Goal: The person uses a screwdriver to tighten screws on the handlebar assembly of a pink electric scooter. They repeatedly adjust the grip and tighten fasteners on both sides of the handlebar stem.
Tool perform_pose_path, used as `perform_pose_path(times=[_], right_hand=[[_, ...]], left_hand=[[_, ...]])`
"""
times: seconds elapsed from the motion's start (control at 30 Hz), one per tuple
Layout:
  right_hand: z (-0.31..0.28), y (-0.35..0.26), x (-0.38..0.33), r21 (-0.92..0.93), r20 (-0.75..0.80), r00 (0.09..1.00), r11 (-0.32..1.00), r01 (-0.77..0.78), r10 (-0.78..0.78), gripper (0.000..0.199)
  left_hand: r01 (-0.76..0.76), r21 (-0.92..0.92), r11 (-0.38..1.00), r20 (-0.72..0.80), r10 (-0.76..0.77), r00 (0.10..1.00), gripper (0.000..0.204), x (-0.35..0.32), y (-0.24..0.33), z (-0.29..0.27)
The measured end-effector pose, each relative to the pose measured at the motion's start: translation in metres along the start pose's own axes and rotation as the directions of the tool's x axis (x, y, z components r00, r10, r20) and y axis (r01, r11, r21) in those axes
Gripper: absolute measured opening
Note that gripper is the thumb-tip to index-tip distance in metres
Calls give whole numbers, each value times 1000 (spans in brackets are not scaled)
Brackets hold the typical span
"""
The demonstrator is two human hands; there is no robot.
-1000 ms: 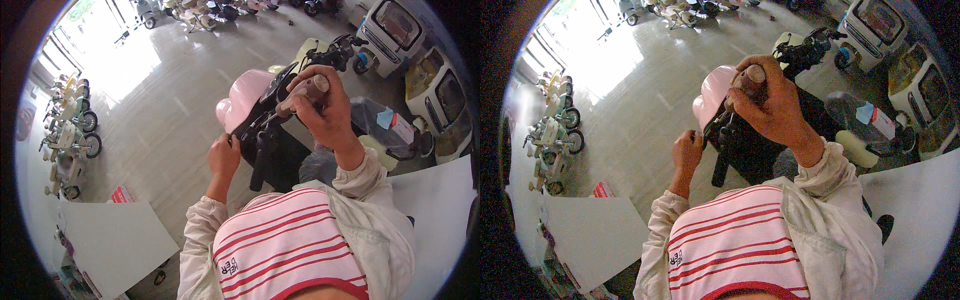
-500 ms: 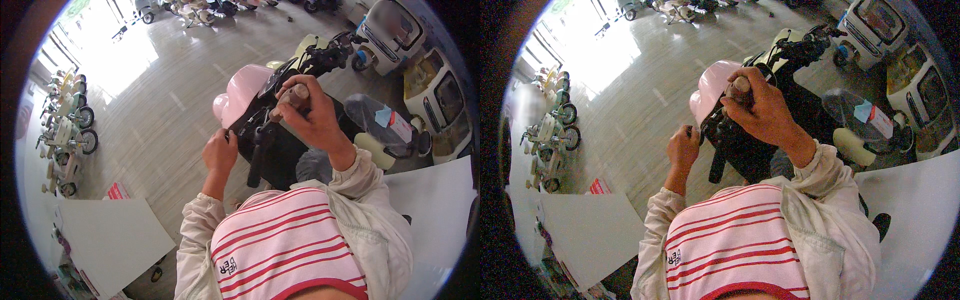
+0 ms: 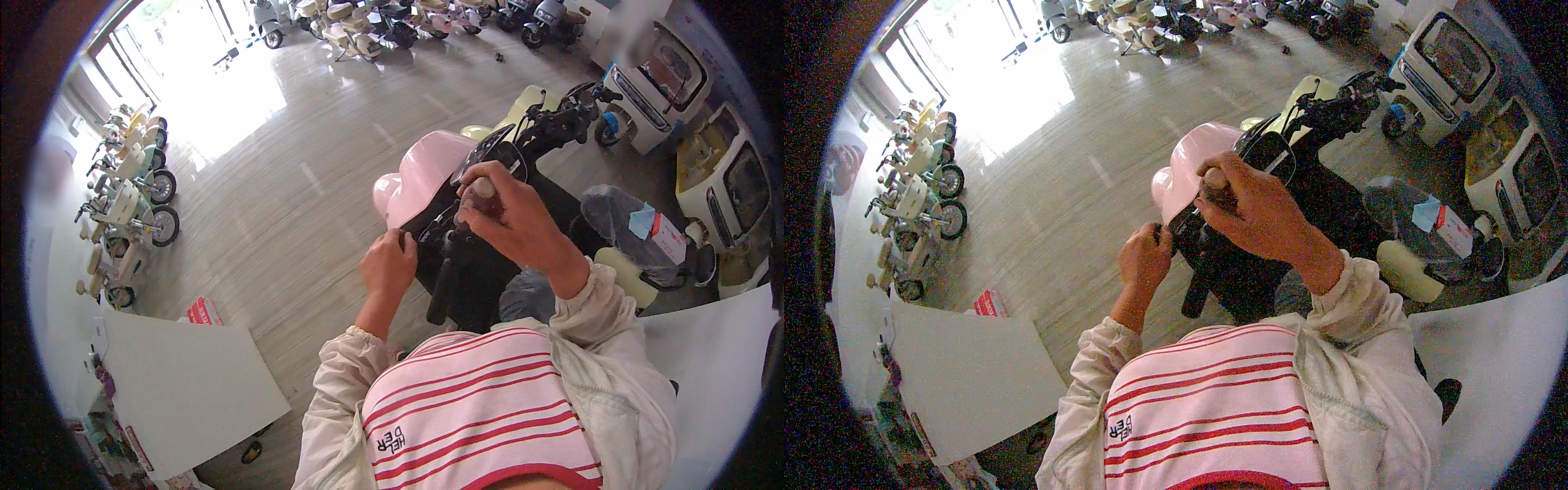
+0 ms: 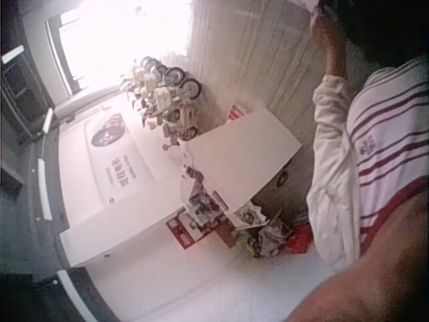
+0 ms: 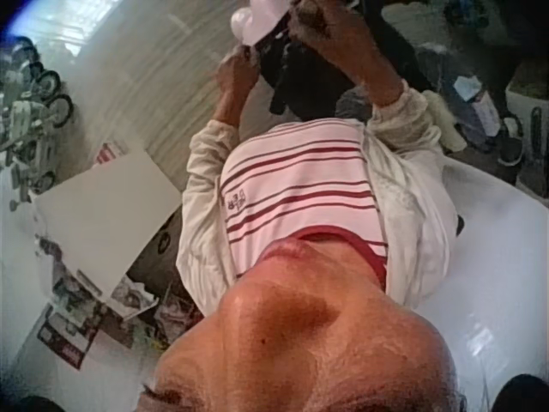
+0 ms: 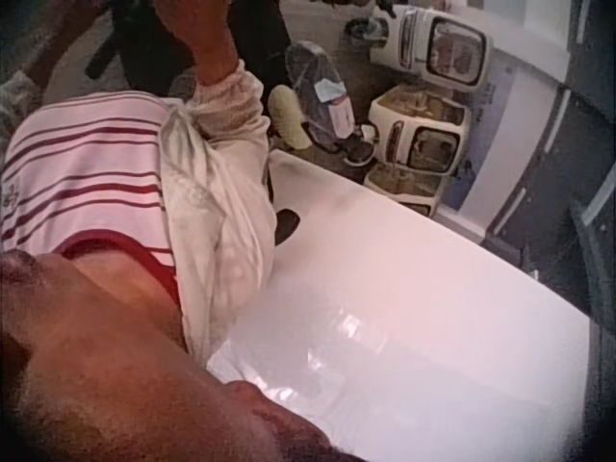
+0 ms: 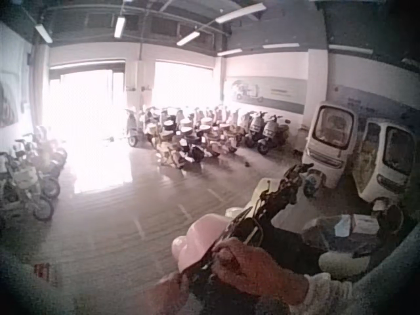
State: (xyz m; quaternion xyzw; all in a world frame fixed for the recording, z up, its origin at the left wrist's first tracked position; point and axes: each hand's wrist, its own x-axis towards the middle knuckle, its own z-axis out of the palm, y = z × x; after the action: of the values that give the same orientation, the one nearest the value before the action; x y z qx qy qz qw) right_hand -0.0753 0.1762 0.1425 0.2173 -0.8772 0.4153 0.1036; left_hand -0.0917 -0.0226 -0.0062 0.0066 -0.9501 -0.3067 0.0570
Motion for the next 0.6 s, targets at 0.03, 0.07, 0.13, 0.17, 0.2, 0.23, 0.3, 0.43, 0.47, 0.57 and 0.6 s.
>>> perform_pose_path(times=[0.03,0.07,0.13,0.17,0.2,0.23,0.3,0.43,0.47,0.57,0.6], right_hand=[[2,1,1,-38,22,999,999,29,-28,34],[3,3,3,-79,43,997,995,60,-57,33],[5,5,5,-111,58,995,990,86,-80,32],[7,6,5,-102,55,995,991,83,-77,32],[8,5,5,-93,52,996,993,78,-74,32],[6,3,6,-97,36,998,994,58,-55,32],[2,-2,6,-104,3,1000,994,17,-17,31],[2,0,5,-95,13,999,995,31,-30,30],[6,7,5,-92,27,998,994,57,-54,30],[6,8,3,-71,35,998,996,51,-49,30],[6,7,3,-61,34,999,998,36,-34,30]], left_hand=[[6,-1,1000,2,-6,1000,32,-1,0,0],[8,-4,1000,2,-8,1000,32,0,1,-1],[7,-1,1000,6,-7,1000,32,0,1,0],[10,0,1000,7,-10,1000,32,-1,1,0],[11,1,1000,7,-11,1000,32,0,1,-1],[12,2,1000,8,-12,1000,32,0,3,-2],[10,3,1000,0,-10,1000,32,-1,3,-2],[-7,-7,1000,-18,7,1000,31,-1,2,0],[-14,-13,1000,-19,13,1000,31,-1,2,0],[-23,-8,1000,-15,23,1000,30,0,2,0],[-20,-3,1000,-14,20,1000,30,0,1,1]])
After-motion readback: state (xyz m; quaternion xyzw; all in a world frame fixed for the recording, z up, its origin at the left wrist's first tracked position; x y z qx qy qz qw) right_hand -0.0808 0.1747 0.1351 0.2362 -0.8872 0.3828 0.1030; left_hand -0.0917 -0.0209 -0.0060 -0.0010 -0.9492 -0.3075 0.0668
